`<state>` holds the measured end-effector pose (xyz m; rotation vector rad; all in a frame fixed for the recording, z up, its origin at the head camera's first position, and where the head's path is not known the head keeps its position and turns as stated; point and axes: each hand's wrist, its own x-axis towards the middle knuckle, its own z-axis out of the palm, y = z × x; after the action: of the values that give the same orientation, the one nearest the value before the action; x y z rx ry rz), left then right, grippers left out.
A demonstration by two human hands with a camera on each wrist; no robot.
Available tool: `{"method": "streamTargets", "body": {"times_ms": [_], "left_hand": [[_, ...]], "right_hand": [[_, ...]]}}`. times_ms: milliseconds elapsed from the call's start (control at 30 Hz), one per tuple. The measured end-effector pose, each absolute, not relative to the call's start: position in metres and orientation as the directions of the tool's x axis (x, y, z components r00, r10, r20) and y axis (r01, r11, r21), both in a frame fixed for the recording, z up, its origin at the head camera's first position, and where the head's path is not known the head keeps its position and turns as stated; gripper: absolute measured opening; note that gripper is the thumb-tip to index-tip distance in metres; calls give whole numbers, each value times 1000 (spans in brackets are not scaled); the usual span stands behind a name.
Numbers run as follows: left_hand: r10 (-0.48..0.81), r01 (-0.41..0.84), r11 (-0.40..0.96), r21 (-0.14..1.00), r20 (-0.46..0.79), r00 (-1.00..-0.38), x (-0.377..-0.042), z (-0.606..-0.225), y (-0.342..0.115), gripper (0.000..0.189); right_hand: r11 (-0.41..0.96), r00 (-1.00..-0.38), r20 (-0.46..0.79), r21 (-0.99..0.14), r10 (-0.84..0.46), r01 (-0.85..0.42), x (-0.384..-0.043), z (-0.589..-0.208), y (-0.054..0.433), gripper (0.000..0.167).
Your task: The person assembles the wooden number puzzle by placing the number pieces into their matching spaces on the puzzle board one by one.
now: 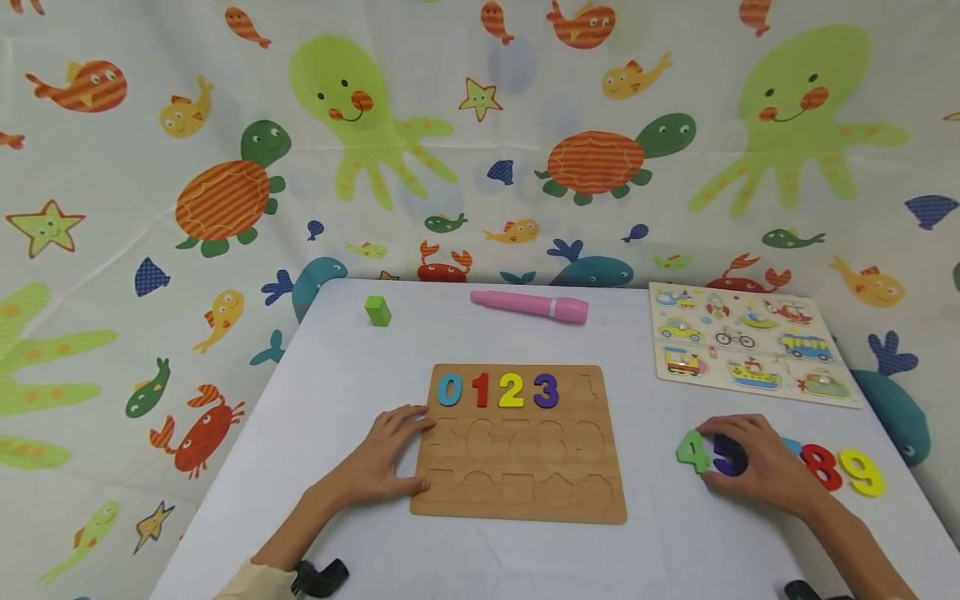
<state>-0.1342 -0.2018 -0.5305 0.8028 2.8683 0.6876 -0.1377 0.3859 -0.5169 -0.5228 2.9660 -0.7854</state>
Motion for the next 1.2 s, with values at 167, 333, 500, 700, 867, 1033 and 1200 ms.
{"method": "streamTargets", "body": {"times_ms": [167,333,500,700,867,1033,1200], "left_hand": [[514,475,764,437,34,-857,-134,-530,-201,83],[509,467,768,438,26,-860,-134,-530,-201,83],[503,461,775,433,19,-864,-134,-528,-201,83],[503,458,771,443,18,-864,-133,-527,-200,83],[506,456,765,455,12,-862,-133,-528,-200,84],[511,462,766,447,14,-860,-133,-530,-201,86],[504,458,769,446,20,-864,-133,-528,-201,84]], "right_hand": [[815,-950,56,-501,-306,-292,-140,-518,383,62],[792,-944,117,-519,-308,-322,-151,-520,373,61],[758,-936,164,-552,-310,-348,-168,-521,356,61],[713,-926,202,-592,-319,-375,-196,-526,328,62],[687,-904,238,-589,-356,-425,-217,-533,306,60],[659,-895,230,-611,-382,-439,-228,-537,289,58],[656,-897,205,-621,-392,-429,-233,-536,273,60]]}}
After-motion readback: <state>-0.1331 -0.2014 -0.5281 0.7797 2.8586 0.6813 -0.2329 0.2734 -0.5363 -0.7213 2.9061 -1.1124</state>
